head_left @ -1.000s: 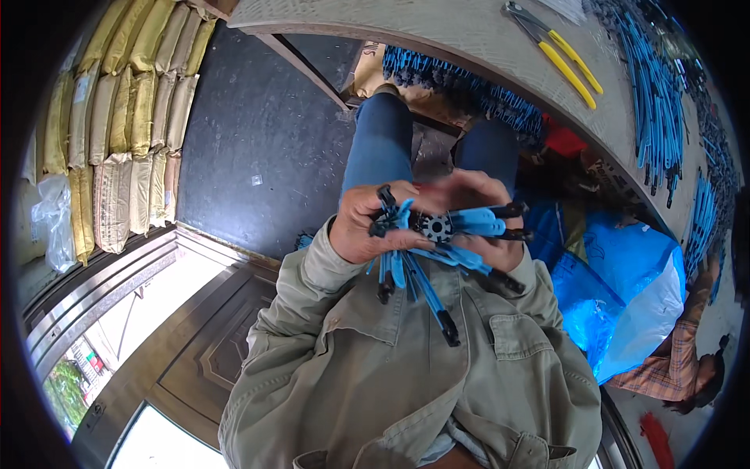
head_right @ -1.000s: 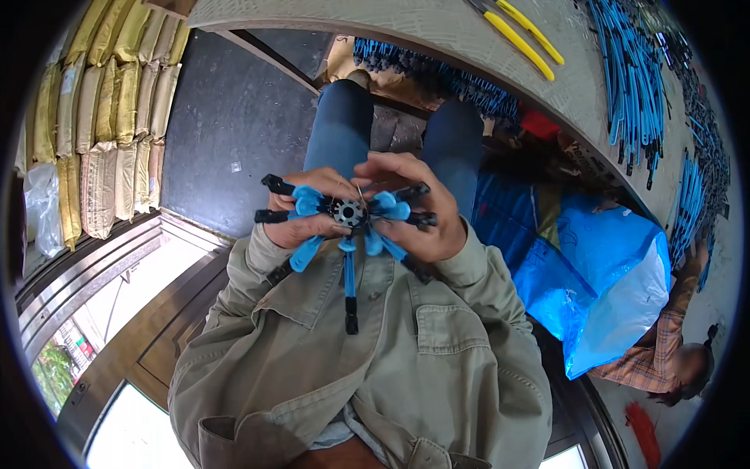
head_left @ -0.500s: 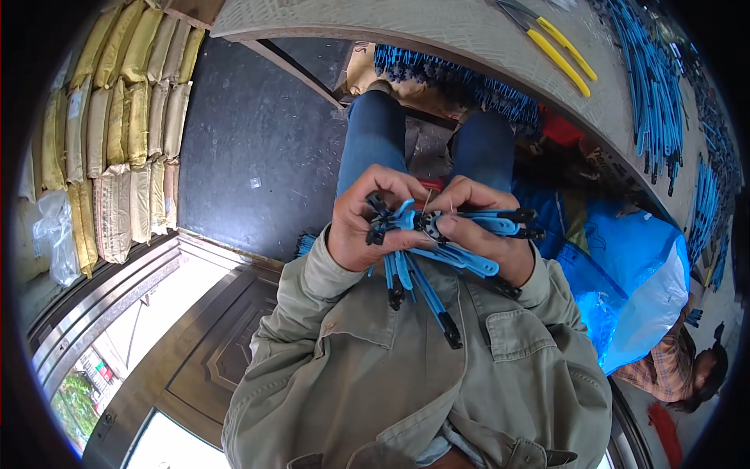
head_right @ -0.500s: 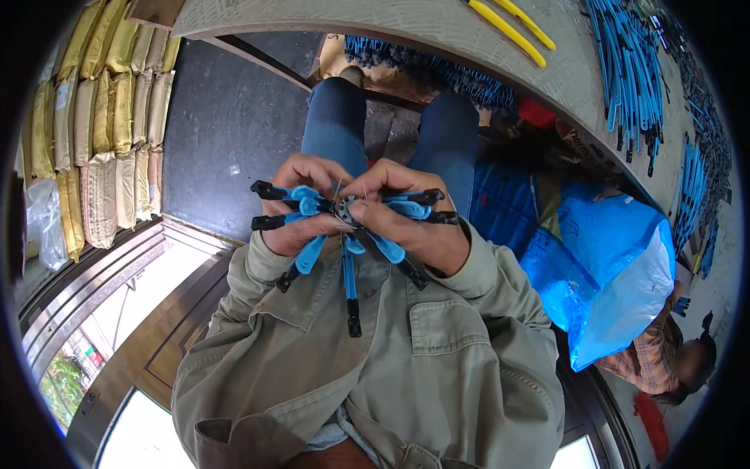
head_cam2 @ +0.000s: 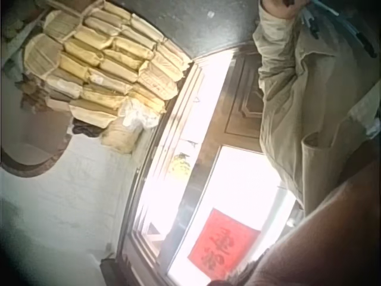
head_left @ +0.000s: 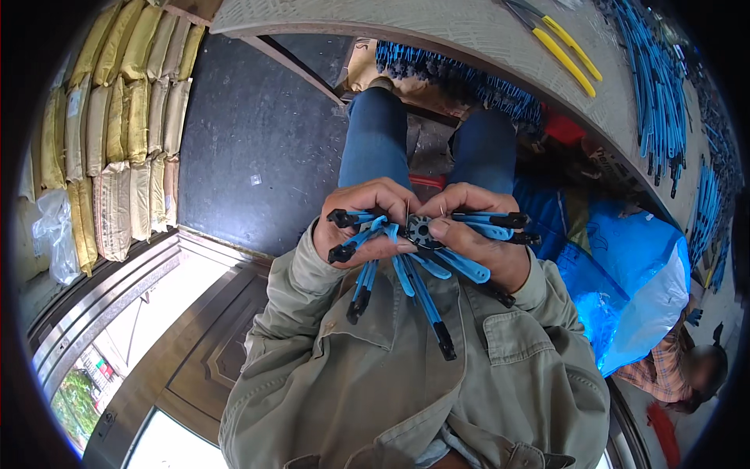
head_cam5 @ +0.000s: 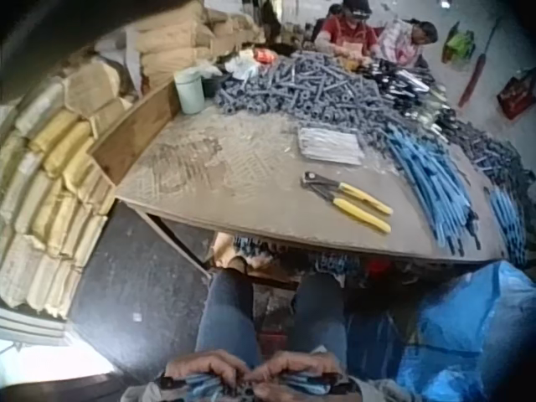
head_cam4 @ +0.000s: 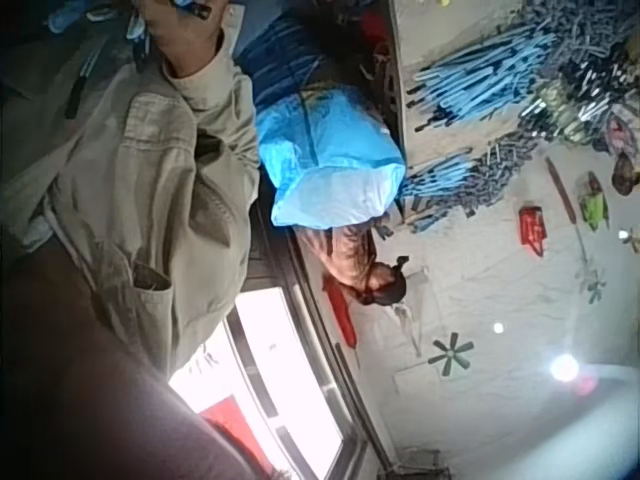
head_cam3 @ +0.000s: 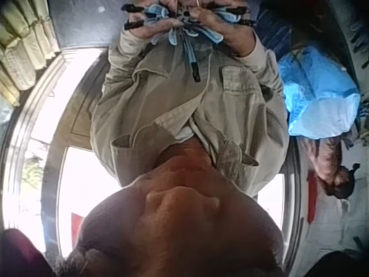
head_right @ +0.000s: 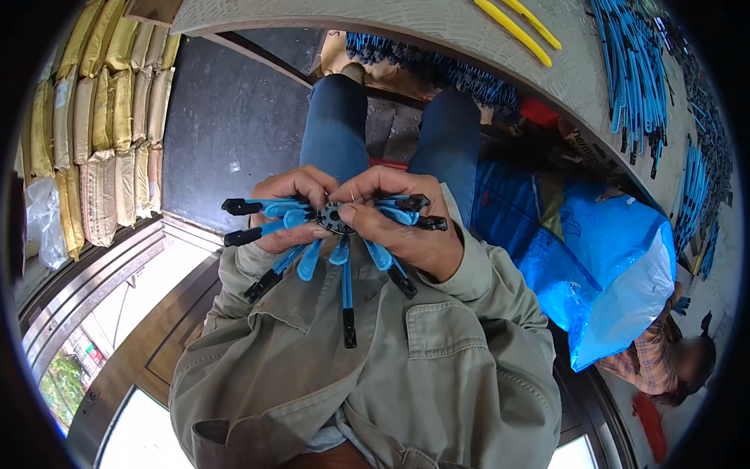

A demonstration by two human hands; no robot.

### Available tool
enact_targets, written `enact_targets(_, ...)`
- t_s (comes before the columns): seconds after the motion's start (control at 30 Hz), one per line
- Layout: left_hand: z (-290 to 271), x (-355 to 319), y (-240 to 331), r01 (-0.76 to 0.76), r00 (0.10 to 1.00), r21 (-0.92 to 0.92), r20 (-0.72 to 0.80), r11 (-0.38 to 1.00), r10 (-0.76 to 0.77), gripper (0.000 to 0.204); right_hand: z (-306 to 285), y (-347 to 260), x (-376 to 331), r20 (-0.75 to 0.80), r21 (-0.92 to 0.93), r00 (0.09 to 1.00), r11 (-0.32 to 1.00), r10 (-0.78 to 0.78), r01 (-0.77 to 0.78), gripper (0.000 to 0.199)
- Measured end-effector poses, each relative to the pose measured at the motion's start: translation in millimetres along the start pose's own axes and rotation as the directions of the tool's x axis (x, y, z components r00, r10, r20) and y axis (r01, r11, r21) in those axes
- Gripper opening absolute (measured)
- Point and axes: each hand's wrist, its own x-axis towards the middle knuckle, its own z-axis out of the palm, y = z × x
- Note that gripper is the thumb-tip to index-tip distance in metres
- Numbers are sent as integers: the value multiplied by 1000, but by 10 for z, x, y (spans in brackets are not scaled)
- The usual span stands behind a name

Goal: The person assembles a wire harness by bundling blue wires into a central hub, using pliers to secure or trim them.

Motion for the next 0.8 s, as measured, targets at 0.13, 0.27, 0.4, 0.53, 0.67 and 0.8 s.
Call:
enact_targets(0.13, 43, -46, -20, -20, 998, 35, -58, 999, 22, 26, 12, 47, 9, 6, 9, 999, 999, -51, 51, 19)
enact_targets(0.27, 123, -115, 4, 29, 986, -4, -163, 1000, -30, 26, 10, 90, 34, 25, 13, 994, 995, -104, 103, 20)
enact_targets(0.4, 135, -155, 13, 72, 973, -82, -212, 994, -88, 24, 2, 96, 39, 47, 37, 993, 994, -104, 102, 21)
enact_targets(0.53, 83, -171, 37, 42, 980, -35, -193, 999, -48, 25, -40, 125, 96, 142, -11, 951, 961, -273, 277, 30)
enact_targets(0.67, 37, -149, 105, 67, 989, 58, -138, 996, -58, 32, 61, 234, 36, 25, -5, 946, 946, -324, 324, 40)
enact_targets(0.8, 106, -189, 121, 78, 984, 128, -168, 989, -56, 38, 88, 365, 64, -58, -137, 886, 883, -460, 449, 44)
